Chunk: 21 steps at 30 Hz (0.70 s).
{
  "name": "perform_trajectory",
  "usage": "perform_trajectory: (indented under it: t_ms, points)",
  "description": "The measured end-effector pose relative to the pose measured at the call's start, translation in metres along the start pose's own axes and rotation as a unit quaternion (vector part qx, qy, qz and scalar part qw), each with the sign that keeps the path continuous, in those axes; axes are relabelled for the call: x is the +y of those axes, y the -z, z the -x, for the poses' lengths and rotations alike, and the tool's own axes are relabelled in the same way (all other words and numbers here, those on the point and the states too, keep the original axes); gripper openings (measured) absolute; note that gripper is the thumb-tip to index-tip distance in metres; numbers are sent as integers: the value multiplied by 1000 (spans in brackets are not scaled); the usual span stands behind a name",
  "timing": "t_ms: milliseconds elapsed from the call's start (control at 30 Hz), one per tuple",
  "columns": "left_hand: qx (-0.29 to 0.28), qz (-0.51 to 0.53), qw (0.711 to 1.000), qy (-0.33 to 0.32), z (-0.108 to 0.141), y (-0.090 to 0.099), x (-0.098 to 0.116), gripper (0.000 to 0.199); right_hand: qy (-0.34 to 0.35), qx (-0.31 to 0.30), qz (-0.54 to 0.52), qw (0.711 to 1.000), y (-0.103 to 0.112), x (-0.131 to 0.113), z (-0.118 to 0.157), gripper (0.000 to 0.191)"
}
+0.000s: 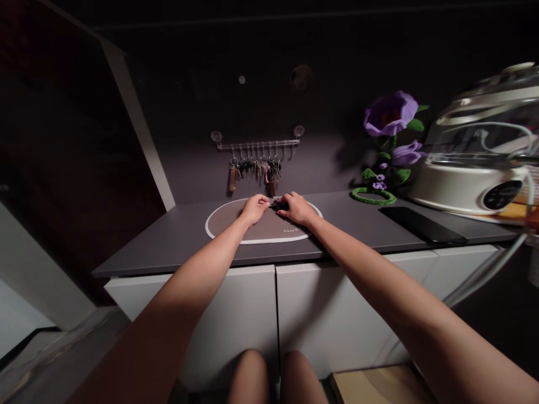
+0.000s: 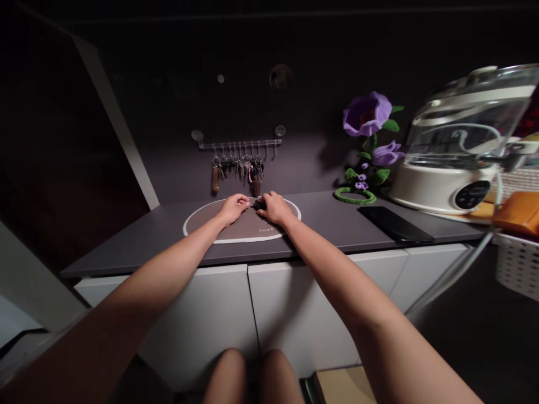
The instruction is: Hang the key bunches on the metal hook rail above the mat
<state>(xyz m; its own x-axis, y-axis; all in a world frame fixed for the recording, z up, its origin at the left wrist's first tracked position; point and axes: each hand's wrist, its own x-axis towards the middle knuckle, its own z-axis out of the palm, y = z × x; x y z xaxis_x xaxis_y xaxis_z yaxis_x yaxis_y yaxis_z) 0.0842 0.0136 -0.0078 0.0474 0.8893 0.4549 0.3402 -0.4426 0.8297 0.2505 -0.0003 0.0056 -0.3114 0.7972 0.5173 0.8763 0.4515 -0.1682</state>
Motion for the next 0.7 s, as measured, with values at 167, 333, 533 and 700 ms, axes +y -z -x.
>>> perform_trajectory:
  t_ms: [167, 333, 533, 700]
  points:
    - [-1, -15, 1000, -15, 1, 0, 0, 5, 0, 4, -8, 1000, -1, 1, -1, 32]
    - [-8, -5, 1000, -15, -2, -1, -3, 7, -6, 14, -19, 1000, 3, -3, -3, 26]
    - [-6, -3, 1000, -19, -5, -1, -7, 8, -16, 30, -71, 997, 7, -5, -4, 26]
    - [0, -18, 999, -29, -4, 1, -4, 10, -26, 59, -122, 990, 6, -3, -5, 29]
